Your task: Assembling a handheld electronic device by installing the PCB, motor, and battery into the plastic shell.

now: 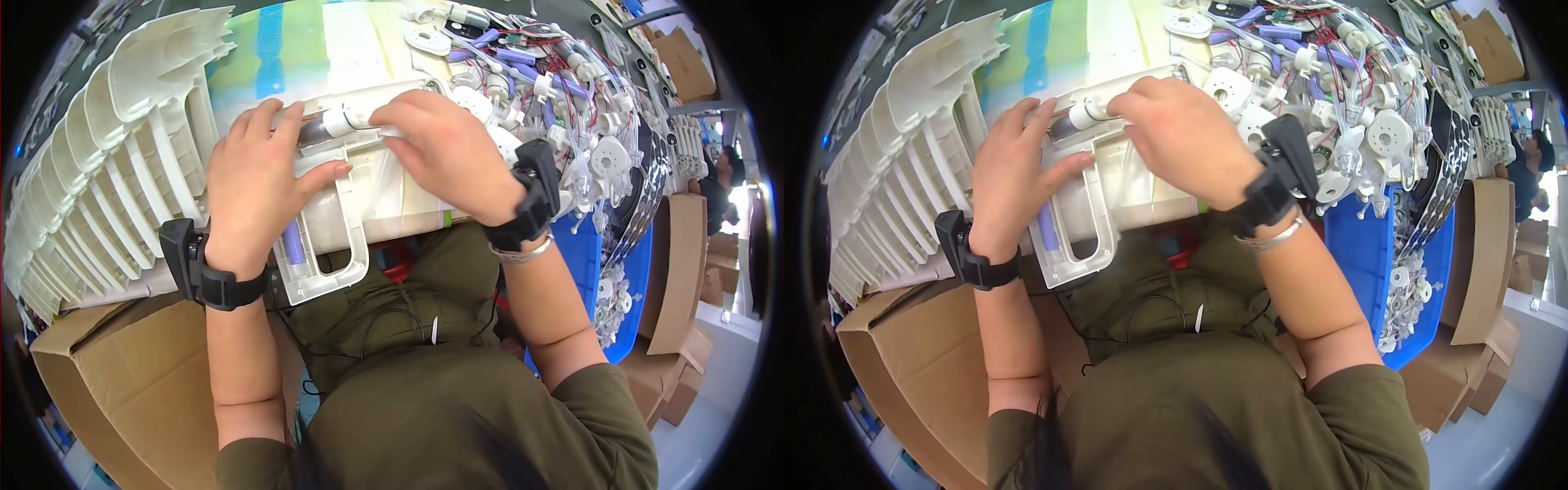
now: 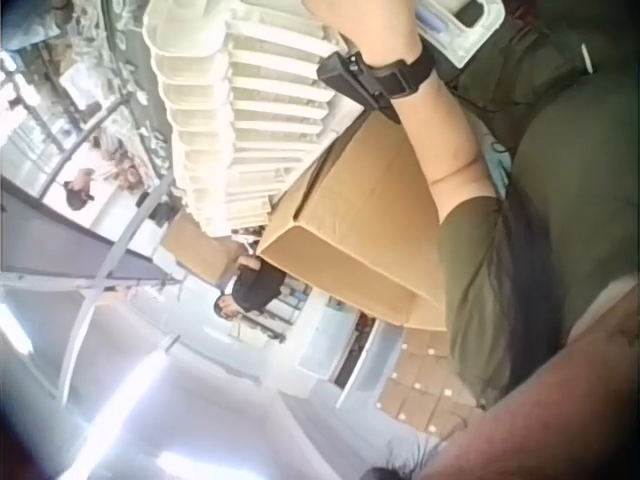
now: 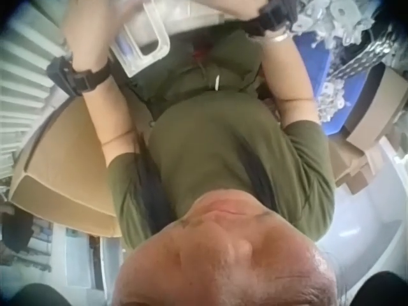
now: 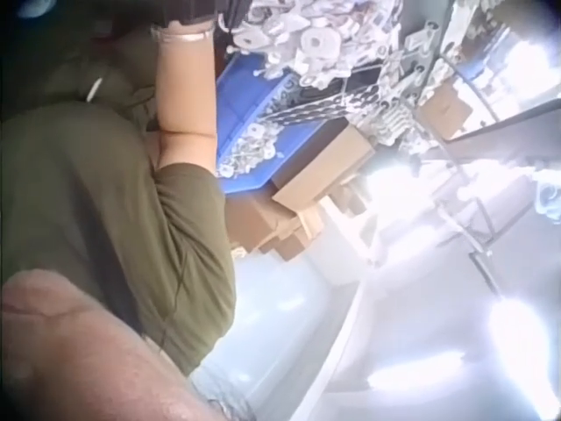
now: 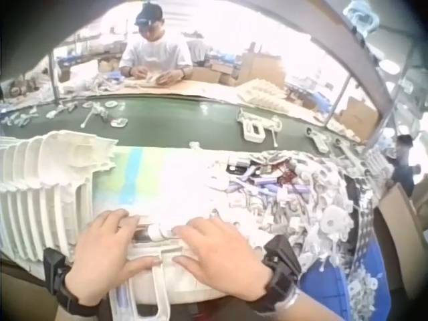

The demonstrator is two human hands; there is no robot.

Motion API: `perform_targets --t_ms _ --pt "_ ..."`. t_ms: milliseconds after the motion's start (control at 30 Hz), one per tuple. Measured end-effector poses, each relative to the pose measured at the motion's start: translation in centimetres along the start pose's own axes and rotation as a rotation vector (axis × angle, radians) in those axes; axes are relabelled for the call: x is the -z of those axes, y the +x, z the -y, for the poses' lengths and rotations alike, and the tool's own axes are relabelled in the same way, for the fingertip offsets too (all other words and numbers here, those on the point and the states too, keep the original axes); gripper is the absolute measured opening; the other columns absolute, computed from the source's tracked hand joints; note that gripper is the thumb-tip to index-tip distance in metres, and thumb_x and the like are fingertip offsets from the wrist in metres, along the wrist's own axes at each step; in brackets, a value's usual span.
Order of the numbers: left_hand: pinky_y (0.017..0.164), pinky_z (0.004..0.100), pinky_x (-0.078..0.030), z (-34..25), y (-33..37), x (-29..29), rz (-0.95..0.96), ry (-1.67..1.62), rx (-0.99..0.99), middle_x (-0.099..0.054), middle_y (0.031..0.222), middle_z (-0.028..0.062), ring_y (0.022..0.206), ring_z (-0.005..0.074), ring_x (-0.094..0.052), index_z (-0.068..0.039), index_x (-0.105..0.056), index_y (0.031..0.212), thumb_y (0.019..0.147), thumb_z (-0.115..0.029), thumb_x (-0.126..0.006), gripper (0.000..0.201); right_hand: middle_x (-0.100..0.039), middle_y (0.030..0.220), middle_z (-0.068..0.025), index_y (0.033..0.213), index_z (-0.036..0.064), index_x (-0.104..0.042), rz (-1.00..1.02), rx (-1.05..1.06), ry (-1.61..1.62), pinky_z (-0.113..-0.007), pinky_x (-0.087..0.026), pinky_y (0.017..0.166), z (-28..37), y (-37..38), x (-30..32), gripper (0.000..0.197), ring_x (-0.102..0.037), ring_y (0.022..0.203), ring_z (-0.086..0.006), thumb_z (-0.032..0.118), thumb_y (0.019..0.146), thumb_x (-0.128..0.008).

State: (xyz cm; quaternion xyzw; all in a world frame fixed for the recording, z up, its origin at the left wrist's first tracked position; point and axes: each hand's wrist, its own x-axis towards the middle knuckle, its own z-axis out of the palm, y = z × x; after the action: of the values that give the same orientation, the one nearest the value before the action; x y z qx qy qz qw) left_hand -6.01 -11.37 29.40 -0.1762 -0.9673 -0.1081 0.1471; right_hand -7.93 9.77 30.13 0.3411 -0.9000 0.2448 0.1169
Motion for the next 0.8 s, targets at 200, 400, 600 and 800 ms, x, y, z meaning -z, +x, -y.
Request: perform_targets --t_ms 200,400,600,800 --pt "0.093 0.0438 -0.038 -1.6 0.4 1.7 -0.039 -0.016 -0.064 -0.053 0.118 0.015 0.11 0.0298 -0.049 -0.004 -0.059 0.109 0.074 -0.031 -0.068 0.045 -0.063 0.094 -0.0129 0.104 -0.0002 -0.056 0.016 -0.182 0.144 -0.029 -0.051 0.074 -1.2 0.9 3.3 0.025 -0.064 0.084 -0.0224 0.001 0.079 -0.056" --pt "0.092 0.0428 -0.037 -4.0 3.2 -2.2 -0.005 -0.071 -0.258 -0.054 0.118 0.0107 0.111 0.0279 -0.049 -0.004 -0.064 0.093 0.079 -0.02 -0.062 0.022 -0.063 0.082 -0.0167 0.098 -0.0022 -0.059 0.02 -0.262 0.318 -0.031 -0.049 0.064 -2.2 0.8 3.2 0.021 -0.064 0.071 -0.0257 0.006 0.079 -0.057" --pt "0.086 0.0435 -0.042 -3.7 5.2 -3.3 0.057 -0.235 -0.157 -0.058 0.108 0.0073 0.097 0.0253 -0.054 -0.003 -0.066 0.078 0.081 -0.012 -0.055 0.015 -0.063 0.076 -0.0148 0.101 -0.0002 -0.059 -0.007 -0.471 0.633 -0.031 -0.049 0.064 -3.1 0.6 2.9 0.02 -0.064 0.067 -0.0239 0.005 0.081 -0.056" --pt "0.084 0.0382 -0.043 -2.8 5.3 -4.2 0.057 -0.266 -0.232 -0.057 0.111 0.0074 0.097 0.0263 -0.054 -0.001 -0.066 0.077 0.072 -0.002 -0.056 0.012 -0.066 0.085 -0.011 0.096 0.0031 -0.062 -0.124 0.0 0.007 -0.03 -0.051 0.061 -2.6 -0.4 1.8 0.018 -0.063 0.071 -0.0262 0.009 0.079 -0.059"
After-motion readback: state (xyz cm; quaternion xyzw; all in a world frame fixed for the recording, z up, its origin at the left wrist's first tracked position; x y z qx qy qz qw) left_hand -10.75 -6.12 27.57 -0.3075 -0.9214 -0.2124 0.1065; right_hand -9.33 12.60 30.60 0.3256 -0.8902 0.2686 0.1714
